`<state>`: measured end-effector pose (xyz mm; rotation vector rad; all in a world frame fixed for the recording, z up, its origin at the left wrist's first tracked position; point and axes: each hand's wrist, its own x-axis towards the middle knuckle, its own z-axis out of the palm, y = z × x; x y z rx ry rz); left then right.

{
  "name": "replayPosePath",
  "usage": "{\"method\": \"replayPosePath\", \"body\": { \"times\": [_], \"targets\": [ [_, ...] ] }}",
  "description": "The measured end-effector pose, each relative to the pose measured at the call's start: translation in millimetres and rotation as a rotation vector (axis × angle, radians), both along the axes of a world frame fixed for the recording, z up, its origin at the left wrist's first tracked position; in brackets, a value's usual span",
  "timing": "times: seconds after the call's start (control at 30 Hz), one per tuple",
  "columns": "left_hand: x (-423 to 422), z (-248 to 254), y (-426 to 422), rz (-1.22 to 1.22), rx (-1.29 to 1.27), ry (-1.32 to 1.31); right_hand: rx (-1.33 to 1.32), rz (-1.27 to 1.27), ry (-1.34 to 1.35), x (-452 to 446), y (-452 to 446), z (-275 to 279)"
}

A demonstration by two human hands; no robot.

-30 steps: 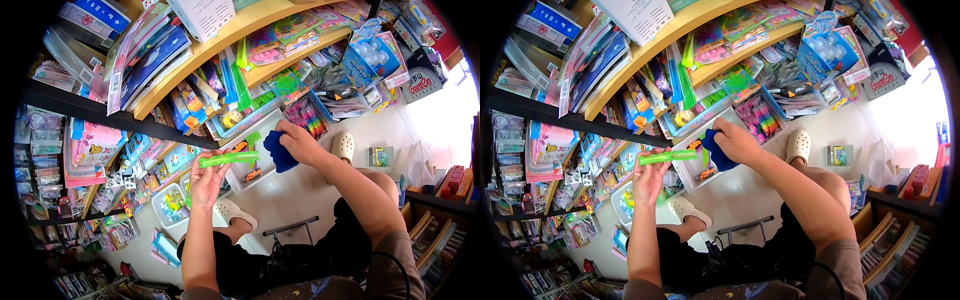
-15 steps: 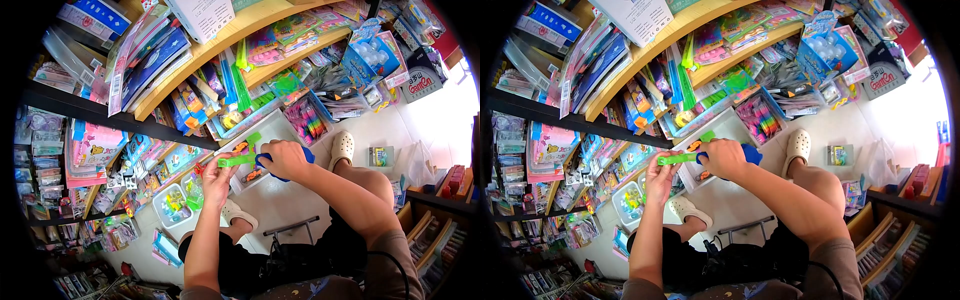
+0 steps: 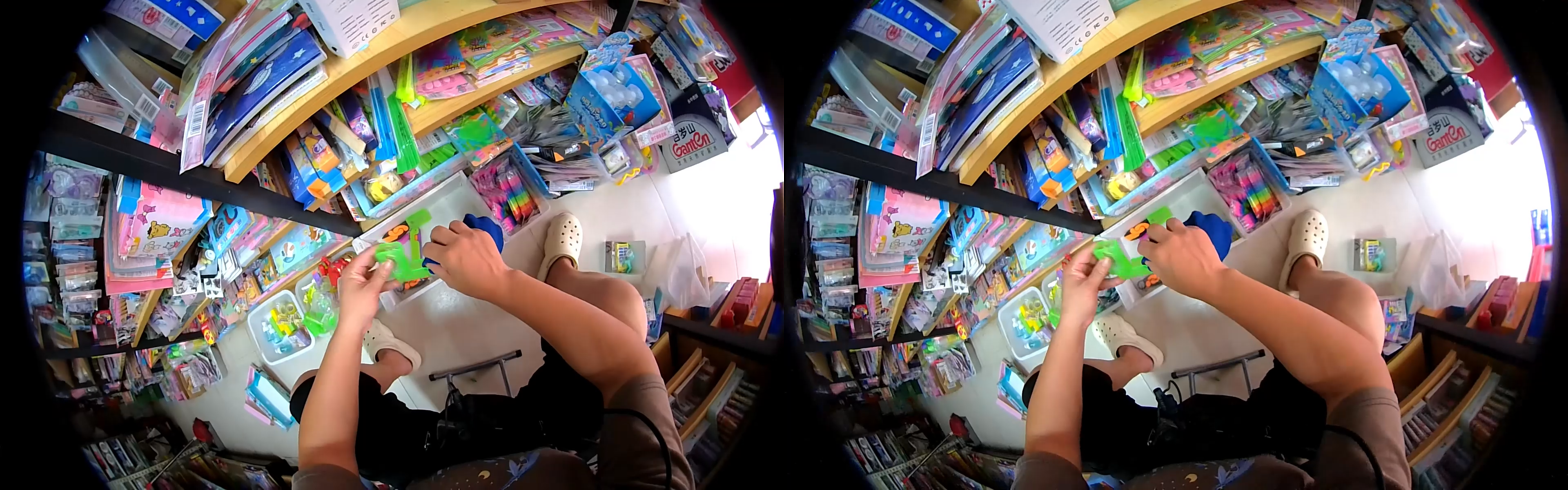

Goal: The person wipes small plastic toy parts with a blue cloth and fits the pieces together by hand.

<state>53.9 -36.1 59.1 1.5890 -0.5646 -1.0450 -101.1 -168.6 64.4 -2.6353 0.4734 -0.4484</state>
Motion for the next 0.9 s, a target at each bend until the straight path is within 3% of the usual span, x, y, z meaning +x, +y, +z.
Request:
{"method": "replayPosePath", "body": {
  "times": [0.17, 0.27, 0.3, 0.4, 0.6, 0.9],
  "targets": [
    [-5.6, -5.3, 4.8, -0.033, -0.038, -0.108, 0.051, 0.065, 0.105, 4.9, -2.5, 6.0],
    [2.3, -12.1, 4.7, 0.075, -0.174, -0.143, 0.109, 0.11, 0.125, 7.4, 6.7, -0.3],
    [-7.7, 9.6, -1.8, 0.089, -0.176, -0.078, 0.154, 0.119, 0.127, 8.8, 14.1, -0.5],
    [-13.6, 1.3, -5.8, 0.257, -0.261, 0.193, 0.273, 0.105, 0.069, 14.4, 34.3, -4.4],
    [-10.0, 5.3, -12.1, 0.394, -0.254, 0.337, 0.343, -0.022, -0.035, 20.3, 46.1, -2.9],
    [-7.4, -1.3, -16.3, 0.341, -0.19, 0.079, 0.424, -0.053, 0.065, 18.8, 29.1, 21.8]
  ]
}}
